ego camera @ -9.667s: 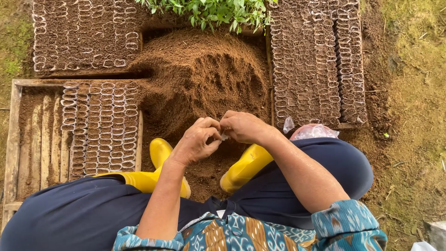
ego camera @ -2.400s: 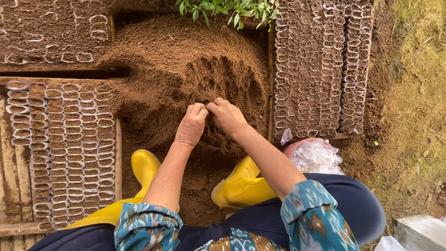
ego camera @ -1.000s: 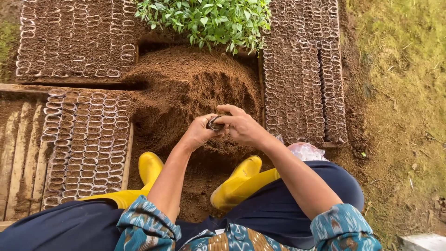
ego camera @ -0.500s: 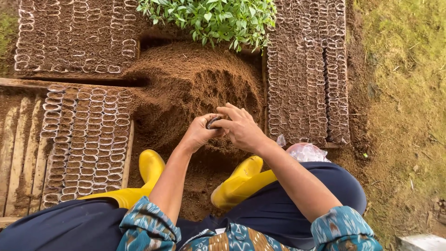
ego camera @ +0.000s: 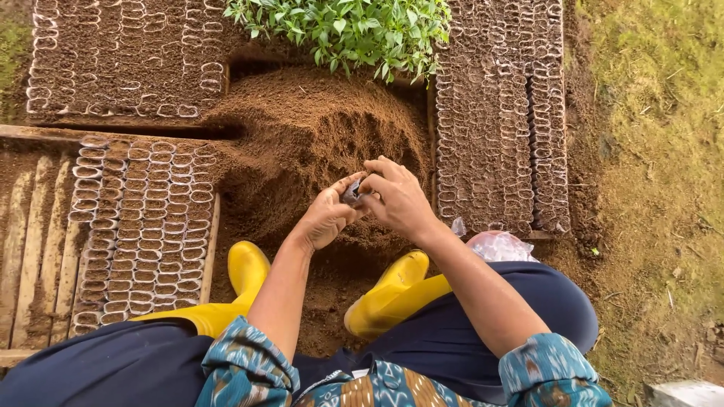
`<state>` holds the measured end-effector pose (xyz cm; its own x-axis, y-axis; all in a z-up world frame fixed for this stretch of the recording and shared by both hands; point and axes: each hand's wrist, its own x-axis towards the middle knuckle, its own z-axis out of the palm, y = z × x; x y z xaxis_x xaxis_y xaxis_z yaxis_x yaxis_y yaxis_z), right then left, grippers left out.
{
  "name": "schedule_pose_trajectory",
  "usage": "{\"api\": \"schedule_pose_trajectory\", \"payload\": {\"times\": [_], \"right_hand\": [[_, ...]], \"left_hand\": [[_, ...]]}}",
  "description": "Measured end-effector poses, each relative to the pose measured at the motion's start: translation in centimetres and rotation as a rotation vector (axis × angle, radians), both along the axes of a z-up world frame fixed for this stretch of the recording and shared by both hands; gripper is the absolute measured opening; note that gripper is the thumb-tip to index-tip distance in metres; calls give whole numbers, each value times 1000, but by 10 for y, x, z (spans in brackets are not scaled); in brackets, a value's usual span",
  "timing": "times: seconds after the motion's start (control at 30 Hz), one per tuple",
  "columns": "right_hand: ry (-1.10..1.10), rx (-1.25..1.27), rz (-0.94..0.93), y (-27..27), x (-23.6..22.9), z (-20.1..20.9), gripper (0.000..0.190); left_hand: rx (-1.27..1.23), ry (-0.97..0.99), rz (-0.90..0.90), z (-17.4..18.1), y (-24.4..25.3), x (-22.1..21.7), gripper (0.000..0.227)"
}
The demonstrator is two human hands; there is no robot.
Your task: Filling individual seedling starter tubes with soil from a pile by hand
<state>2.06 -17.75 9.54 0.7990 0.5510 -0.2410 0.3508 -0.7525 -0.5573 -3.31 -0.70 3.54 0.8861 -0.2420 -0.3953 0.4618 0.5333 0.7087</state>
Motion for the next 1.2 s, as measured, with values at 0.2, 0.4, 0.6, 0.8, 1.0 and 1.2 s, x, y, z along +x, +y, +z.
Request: {"api": "schedule_pose_trajectory", "payload": {"times": [0.2, 0.4, 0.6, 0.8, 1.0, 1.2], "right_hand": [[30, 165, 20, -7, 10, 20, 5], [111, 333, 70, -9, 11, 31, 14], [143, 382, 10, -11, 11, 35, 28], [177, 388, -11, -1, 6, 45, 26], [109, 214, 83, 13, -3, 39, 27], [4, 189, 96, 11, 1, 2, 5]], "left_hand": [[-402, 149, 131, -20, 18, 3, 55], [-322, 71, 41, -41, 15, -5, 51], [-159, 83, -38, -1, 20, 0, 55], [242, -74, -24, -22, 19, 10, 71], [643, -192, -73, -24, 20, 17, 66], [768, -220, -100, -24, 22, 15, 66]]}}
